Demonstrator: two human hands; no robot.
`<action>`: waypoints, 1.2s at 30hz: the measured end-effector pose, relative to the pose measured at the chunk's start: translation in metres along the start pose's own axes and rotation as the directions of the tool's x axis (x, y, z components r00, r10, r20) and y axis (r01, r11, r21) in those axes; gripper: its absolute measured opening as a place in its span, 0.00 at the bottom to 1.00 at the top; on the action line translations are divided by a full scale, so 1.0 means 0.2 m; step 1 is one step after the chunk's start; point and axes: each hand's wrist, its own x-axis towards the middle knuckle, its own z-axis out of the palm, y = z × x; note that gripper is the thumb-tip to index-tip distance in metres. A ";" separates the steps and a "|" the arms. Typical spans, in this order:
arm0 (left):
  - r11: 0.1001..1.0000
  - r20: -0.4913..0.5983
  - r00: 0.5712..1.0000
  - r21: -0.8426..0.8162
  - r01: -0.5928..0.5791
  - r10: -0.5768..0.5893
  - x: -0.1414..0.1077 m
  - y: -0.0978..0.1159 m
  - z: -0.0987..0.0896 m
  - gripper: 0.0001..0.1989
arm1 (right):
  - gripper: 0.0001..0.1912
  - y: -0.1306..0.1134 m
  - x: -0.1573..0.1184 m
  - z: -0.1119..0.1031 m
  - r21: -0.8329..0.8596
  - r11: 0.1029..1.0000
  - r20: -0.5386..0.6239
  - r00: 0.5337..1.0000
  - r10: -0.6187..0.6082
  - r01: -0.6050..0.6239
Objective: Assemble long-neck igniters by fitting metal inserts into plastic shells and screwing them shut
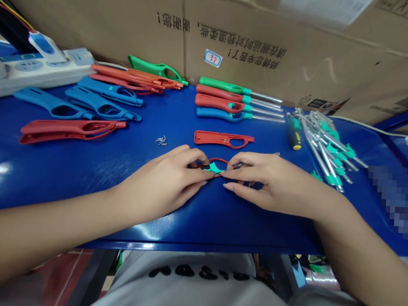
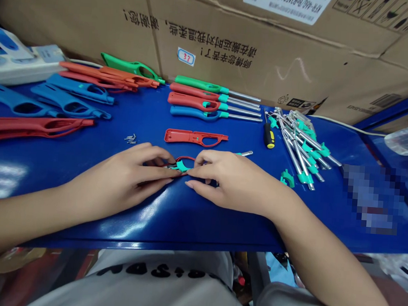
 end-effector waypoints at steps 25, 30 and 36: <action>1.000 0.019 1.000 0.015 0.004 -0.005 0.00 0.00 0.00 0.13 | 0.14 0.00 0.00 0.01 0.025 1.000 0.005 1.000 0.011 -0.011; 1.000 0.028 1.000 0.014 0.002 -0.002 0.00 0.00 0.00 0.14 | 0.13 0.00 0.00 0.01 0.043 0.999 0.012 1.000 0.017 -0.017; 1.000 0.030 0.999 0.010 0.012 -0.012 0.00 0.00 -0.01 0.14 | 0.14 0.00 0.00 0.01 0.012 1.000 0.006 1.000 0.004 -0.004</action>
